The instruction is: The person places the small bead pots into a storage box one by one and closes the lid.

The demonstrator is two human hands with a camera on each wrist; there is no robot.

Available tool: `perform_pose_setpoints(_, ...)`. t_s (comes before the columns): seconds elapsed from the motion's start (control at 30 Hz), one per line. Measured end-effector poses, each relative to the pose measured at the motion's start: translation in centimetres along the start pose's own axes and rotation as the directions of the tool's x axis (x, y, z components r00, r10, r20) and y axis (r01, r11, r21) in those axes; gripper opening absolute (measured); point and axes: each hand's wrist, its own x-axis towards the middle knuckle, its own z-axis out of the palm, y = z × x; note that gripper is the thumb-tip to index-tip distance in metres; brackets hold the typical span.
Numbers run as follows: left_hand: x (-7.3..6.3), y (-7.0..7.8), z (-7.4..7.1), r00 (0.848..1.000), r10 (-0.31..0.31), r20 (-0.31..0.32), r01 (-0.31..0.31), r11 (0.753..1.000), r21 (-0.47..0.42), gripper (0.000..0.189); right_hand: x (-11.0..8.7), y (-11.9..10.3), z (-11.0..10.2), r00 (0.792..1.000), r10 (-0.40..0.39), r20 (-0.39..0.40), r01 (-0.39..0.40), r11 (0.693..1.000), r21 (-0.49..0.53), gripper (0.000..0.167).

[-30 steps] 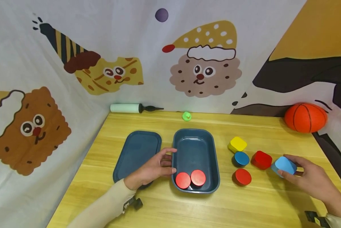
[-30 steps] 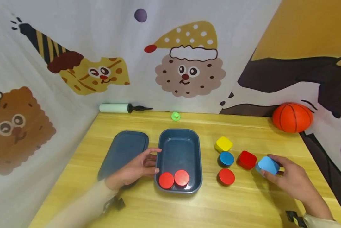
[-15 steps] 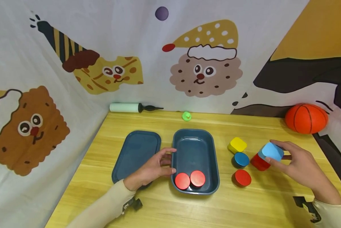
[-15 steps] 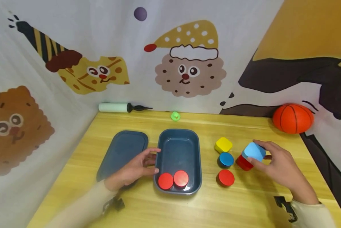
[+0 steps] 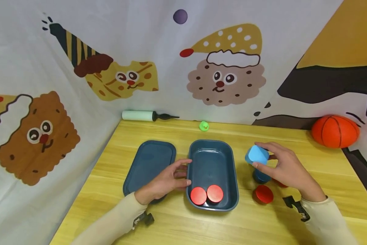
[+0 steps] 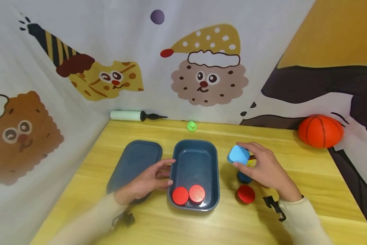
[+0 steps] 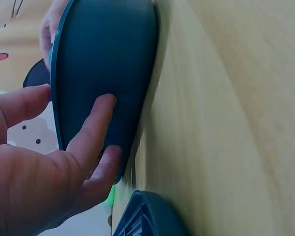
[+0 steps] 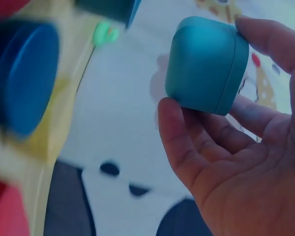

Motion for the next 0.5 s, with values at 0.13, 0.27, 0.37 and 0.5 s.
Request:
perform_pose_setpoints(0.13, 0.1, -0.1, 0.2, 1.0, 0.001, 0.0, -0.001, 1.0, 0.016, 0.08, 1.2, -1.5, 1.5, 0.999, -0.035, 0.028, 0.034, 0.999, 0.036, 0.067)
perform_pose_setpoints(0.27, 0.1, -0.2, 0.3, 1.0, 0.007, -0.008, -0.007, 1.0, 0.024, 0.079, 2.2, -2.7, 3.2, 0.995, -0.053, 0.081, 0.046, 0.995, 0.087, 0.069)
perform_pose_setpoints(0.37, 0.0, -0.2, 0.3, 1.0, 0.016, -0.008, -0.016, 0.999, 0.034, 0.078, 2.6, -3.6, 4.5, 0.99, -0.056, 0.129, 0.037, 0.989, 0.144, 0.07)
perform_pose_setpoints(0.5, 0.0, -0.1, 0.3, 1.0, 0.023, -0.002, -0.023, 0.999, 0.041, 0.077, 3.2, -4.6, 6.0, 0.98, -0.057, 0.192, 0.021, 0.983, 0.185, 0.07)
